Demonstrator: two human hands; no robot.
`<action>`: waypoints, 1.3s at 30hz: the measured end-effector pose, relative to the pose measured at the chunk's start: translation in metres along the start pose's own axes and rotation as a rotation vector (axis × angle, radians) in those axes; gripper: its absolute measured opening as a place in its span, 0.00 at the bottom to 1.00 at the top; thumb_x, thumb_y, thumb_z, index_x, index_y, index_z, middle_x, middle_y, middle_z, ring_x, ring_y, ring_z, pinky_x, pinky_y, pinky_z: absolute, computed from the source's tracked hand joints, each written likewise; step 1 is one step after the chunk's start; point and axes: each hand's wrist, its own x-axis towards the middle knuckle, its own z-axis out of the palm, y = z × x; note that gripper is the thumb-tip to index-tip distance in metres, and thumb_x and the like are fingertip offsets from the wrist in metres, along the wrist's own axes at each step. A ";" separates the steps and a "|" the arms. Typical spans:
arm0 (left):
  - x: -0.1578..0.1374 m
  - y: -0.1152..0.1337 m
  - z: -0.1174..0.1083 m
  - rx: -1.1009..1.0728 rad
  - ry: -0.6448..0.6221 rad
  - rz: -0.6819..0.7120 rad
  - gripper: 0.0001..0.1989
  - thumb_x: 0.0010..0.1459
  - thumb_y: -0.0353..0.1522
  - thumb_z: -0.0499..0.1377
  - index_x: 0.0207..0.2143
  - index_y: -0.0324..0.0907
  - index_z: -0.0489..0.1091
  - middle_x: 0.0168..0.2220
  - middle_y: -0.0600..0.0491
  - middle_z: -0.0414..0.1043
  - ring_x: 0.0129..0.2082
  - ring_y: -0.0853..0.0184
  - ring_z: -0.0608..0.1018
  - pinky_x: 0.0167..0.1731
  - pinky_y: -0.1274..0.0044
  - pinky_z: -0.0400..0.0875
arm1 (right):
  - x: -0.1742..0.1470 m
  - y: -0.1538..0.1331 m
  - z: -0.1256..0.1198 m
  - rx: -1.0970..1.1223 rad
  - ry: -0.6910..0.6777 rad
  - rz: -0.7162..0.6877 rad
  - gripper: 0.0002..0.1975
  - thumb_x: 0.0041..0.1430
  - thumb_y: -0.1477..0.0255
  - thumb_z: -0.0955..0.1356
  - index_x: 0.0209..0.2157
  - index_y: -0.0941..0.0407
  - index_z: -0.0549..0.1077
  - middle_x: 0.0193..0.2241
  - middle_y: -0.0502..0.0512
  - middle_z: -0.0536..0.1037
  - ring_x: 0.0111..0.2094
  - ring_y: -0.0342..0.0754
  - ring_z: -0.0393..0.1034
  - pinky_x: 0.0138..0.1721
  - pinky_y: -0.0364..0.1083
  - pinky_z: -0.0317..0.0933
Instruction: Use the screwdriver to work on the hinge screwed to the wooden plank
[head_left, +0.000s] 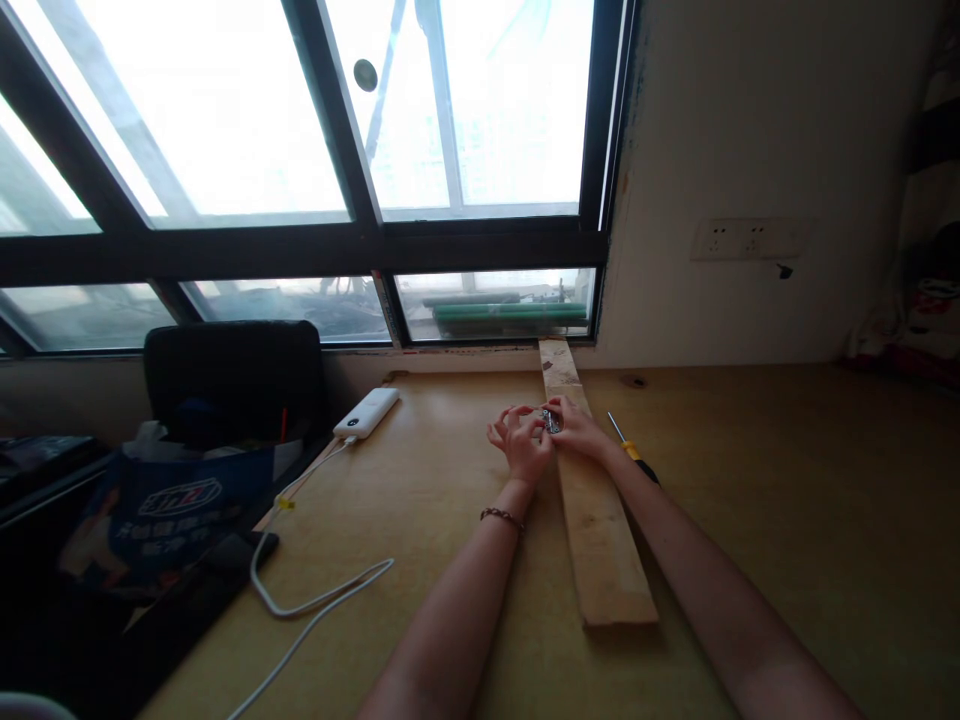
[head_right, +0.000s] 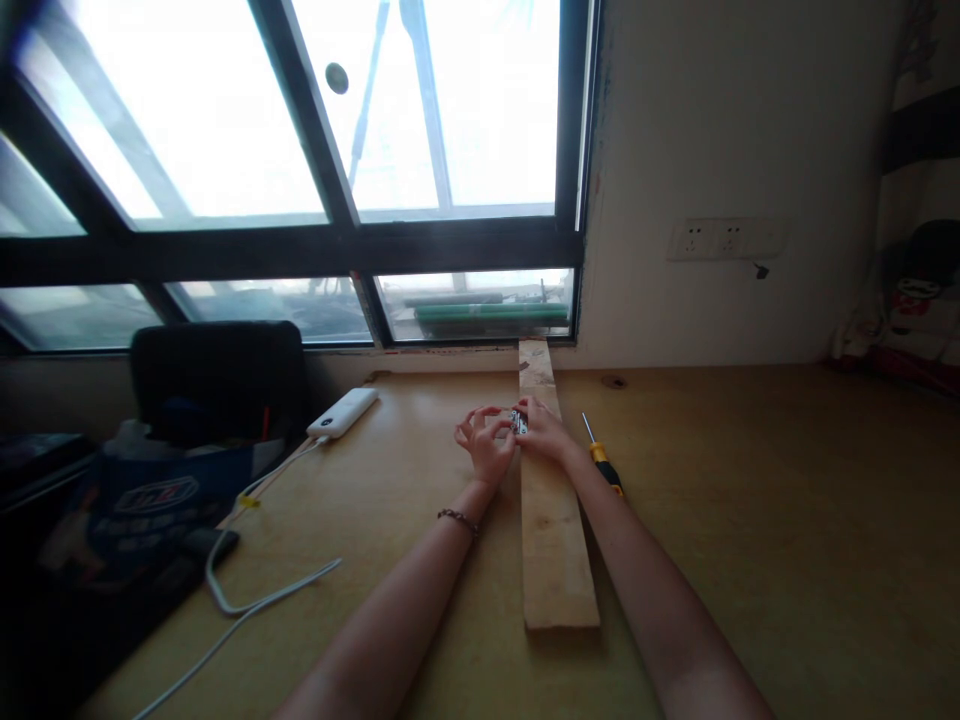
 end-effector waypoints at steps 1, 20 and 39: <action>0.000 0.000 0.000 0.009 0.001 -0.010 0.06 0.44 0.28 0.58 0.26 0.48 0.73 0.45 0.52 0.67 0.54 0.55 0.56 0.53 0.58 0.37 | 0.000 0.000 0.000 0.002 0.001 0.001 0.27 0.39 0.70 0.70 0.45 0.57 0.66 0.45 0.59 0.67 0.47 0.53 0.63 0.49 0.50 0.57; -0.003 0.003 0.001 0.072 0.063 0.046 0.06 0.50 0.31 0.56 0.29 0.47 0.73 0.41 0.53 0.71 0.51 0.59 0.61 0.54 0.60 0.39 | 0.001 0.002 0.003 -0.004 0.024 -0.001 0.27 0.40 0.69 0.70 0.44 0.58 0.63 0.44 0.60 0.69 0.46 0.52 0.65 0.47 0.49 0.58; 0.000 -0.003 0.004 0.010 0.027 0.030 0.05 0.50 0.34 0.56 0.27 0.45 0.71 0.33 0.54 0.75 0.46 0.62 0.68 0.55 0.59 0.34 | 0.000 0.001 0.002 0.032 0.018 0.011 0.26 0.39 0.70 0.70 0.42 0.56 0.61 0.44 0.58 0.69 0.47 0.53 0.65 0.47 0.51 0.58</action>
